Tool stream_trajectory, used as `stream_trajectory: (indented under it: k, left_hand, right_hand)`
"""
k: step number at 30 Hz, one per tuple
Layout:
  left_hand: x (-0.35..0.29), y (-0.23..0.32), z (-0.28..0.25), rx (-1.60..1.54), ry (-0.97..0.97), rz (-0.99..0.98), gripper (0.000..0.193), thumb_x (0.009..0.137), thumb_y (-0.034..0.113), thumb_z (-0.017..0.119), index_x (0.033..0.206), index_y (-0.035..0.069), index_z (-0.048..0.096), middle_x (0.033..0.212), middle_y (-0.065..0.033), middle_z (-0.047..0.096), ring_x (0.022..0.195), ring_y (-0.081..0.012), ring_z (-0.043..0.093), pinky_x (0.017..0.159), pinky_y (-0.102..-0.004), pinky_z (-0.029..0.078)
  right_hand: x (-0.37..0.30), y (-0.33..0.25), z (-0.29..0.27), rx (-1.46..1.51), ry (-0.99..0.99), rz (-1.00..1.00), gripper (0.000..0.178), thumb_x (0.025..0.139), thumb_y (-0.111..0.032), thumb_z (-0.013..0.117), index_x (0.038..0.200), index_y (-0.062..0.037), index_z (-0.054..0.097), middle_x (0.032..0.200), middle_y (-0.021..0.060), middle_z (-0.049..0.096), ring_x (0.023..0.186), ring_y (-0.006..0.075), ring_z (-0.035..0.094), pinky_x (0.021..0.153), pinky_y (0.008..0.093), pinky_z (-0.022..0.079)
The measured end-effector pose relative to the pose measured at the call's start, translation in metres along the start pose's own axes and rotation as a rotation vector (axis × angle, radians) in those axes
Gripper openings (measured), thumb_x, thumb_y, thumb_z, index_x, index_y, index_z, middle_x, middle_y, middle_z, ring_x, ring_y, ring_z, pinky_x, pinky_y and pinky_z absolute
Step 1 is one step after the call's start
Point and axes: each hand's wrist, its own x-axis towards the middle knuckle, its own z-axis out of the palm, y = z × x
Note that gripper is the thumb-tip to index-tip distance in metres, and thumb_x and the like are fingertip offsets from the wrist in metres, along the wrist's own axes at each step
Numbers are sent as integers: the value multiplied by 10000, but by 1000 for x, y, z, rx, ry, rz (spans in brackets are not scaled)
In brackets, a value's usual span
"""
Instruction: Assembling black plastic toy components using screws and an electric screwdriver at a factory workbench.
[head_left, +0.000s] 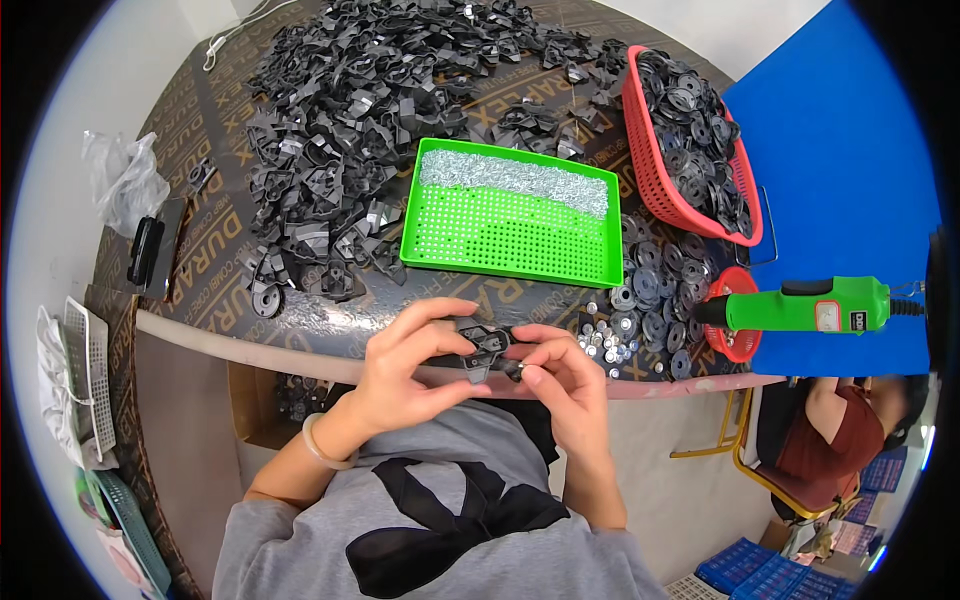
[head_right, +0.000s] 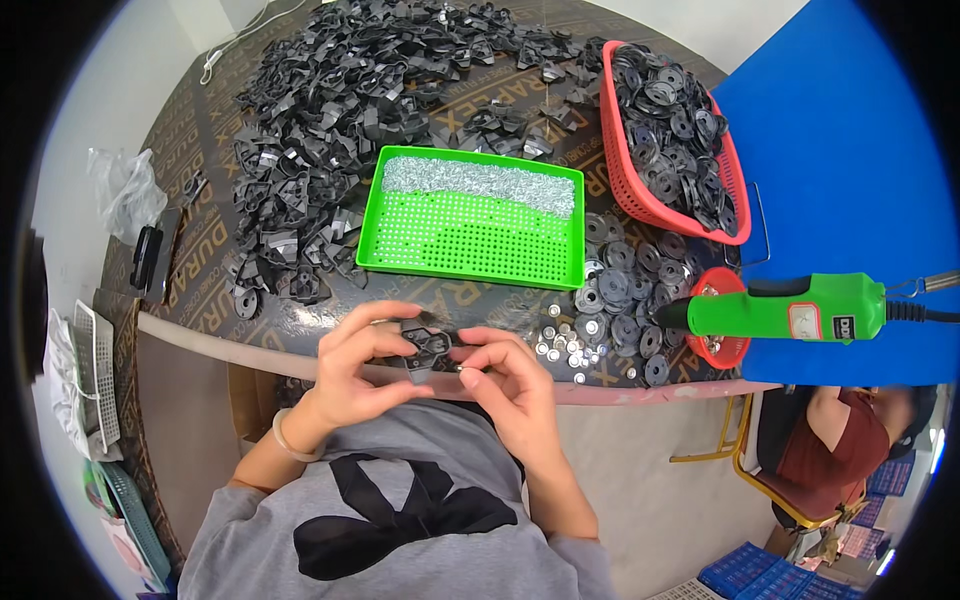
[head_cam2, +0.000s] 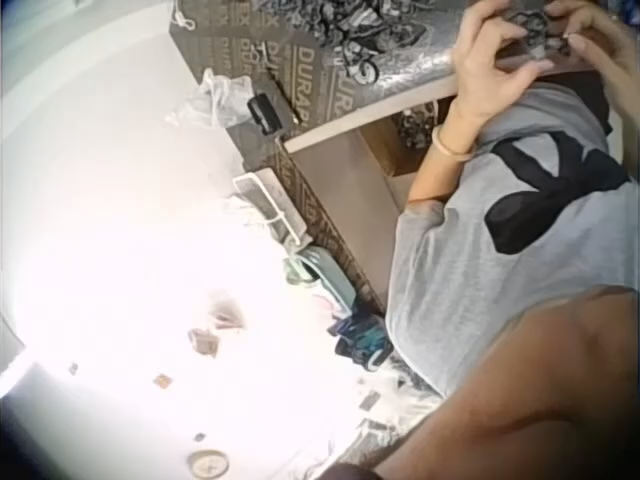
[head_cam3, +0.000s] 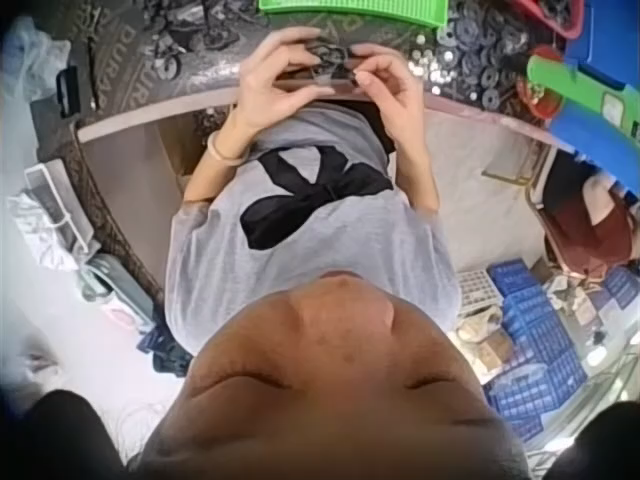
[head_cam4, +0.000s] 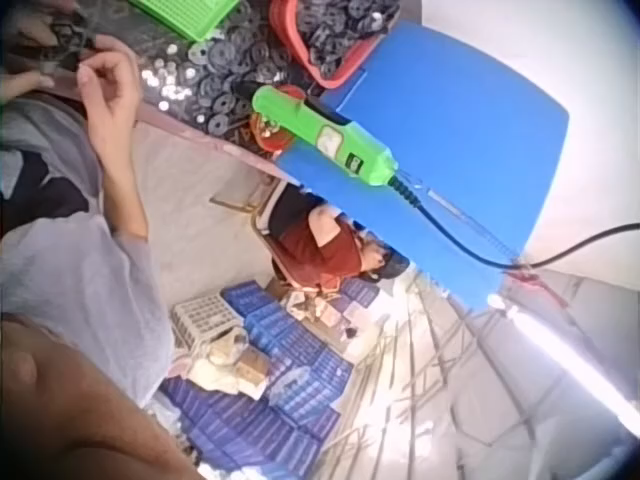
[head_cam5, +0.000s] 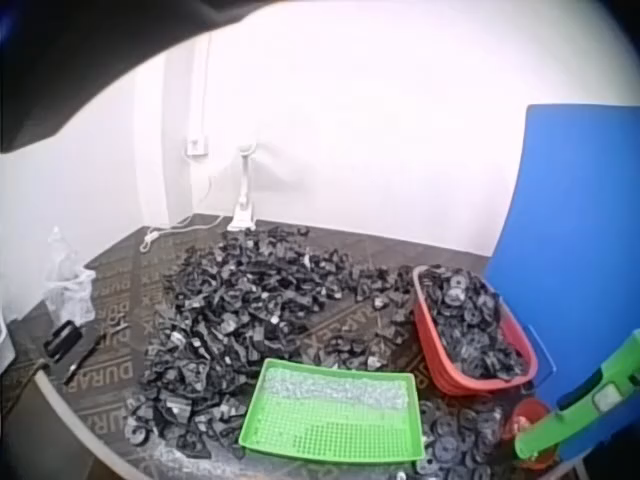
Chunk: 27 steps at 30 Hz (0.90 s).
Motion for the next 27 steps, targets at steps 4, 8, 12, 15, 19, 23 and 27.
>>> stream_trajectory:
  k: [4,8,12,15,19,23,27]
  left_hand:
    - [1,-1,8,-45,25,53,402,637,157,925,919,24,671,1253,-180,622,929,-262,680,794,-354,561]
    - [2,-1,15,-3,26,48,374,664,133,912,924,24,666,1270,-180,616,942,-254,675,781,-356,559]
    - [1,6,29,-160,57,-101,435,672,81,896,1033,12,663,1307,-220,602,1083,-339,672,914,-395,576]
    - [-2,7,35,-304,103,-242,572,674,38,875,1191,20,631,1299,-202,604,1118,-333,661,937,-392,581]
    - [4,6,26,-135,-31,-178,689,692,26,860,1324,33,586,1252,-173,636,1087,-296,681,934,-383,583]
    - [1,7,25,-150,-67,-213,655,700,15,852,1304,26,601,1210,-161,657,1046,-277,696,900,-371,597]
    - [4,10,21,-190,-53,-221,638,702,8,848,1294,18,610,1169,-156,665,1016,-276,704,843,-356,616]
  right_hand:
    - [8,-2,9,77,-49,144,43,923,34,631,965,40,631,1248,113,550,1077,144,616,768,239,577]
    - [15,4,9,19,-30,45,42,904,54,643,945,47,641,1219,110,557,1008,134,628,736,236,599]
    - [16,6,9,-91,-25,13,42,882,64,666,922,56,653,1188,118,571,962,130,640,727,236,604]
    - [16,9,9,-97,30,63,71,856,73,694,901,44,647,1193,119,573,987,134,616,775,256,567]
    - [13,16,6,6,75,73,79,853,70,700,905,44,646,1163,123,590,922,129,632,760,254,565]
    - [14,20,5,67,66,41,81,857,98,687,915,50,657,1149,128,599,938,125,644,773,246,572]
    - [13,17,8,135,92,74,117,857,92,702,915,33,619,1127,132,614,907,120,649,761,245,563]
